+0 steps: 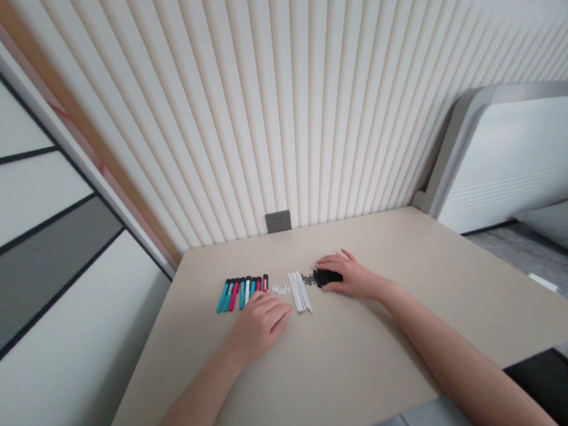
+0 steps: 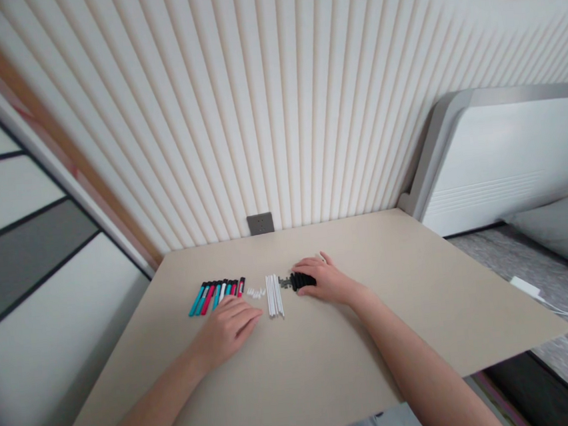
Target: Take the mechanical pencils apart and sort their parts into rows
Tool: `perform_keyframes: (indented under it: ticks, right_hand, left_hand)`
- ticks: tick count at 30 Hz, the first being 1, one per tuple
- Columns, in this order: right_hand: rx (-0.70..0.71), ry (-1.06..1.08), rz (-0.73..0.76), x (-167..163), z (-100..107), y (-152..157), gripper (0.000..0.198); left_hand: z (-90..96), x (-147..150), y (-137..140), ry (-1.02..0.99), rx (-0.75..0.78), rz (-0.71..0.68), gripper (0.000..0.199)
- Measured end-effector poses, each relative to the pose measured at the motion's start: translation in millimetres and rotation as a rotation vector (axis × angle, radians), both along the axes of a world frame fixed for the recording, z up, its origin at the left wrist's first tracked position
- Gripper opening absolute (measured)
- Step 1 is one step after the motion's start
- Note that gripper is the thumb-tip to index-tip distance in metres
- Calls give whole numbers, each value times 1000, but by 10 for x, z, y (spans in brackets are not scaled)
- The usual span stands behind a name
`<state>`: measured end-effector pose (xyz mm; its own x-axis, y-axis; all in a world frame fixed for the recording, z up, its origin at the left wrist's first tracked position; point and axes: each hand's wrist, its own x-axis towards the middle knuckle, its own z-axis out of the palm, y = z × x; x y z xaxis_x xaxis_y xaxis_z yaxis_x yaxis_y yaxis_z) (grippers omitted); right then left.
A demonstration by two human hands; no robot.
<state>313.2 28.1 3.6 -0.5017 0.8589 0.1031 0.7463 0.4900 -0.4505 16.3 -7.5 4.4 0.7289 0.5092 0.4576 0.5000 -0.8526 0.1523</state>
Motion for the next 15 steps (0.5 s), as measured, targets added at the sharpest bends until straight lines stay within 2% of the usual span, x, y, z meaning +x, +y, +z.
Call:
perform_keyframes:
  ticks: [15]
  right_hand:
    - [23, 9, 44, -107, 31, -9, 45]
  left_hand:
    - [22, 8, -8, -4, 0, -3, 20]
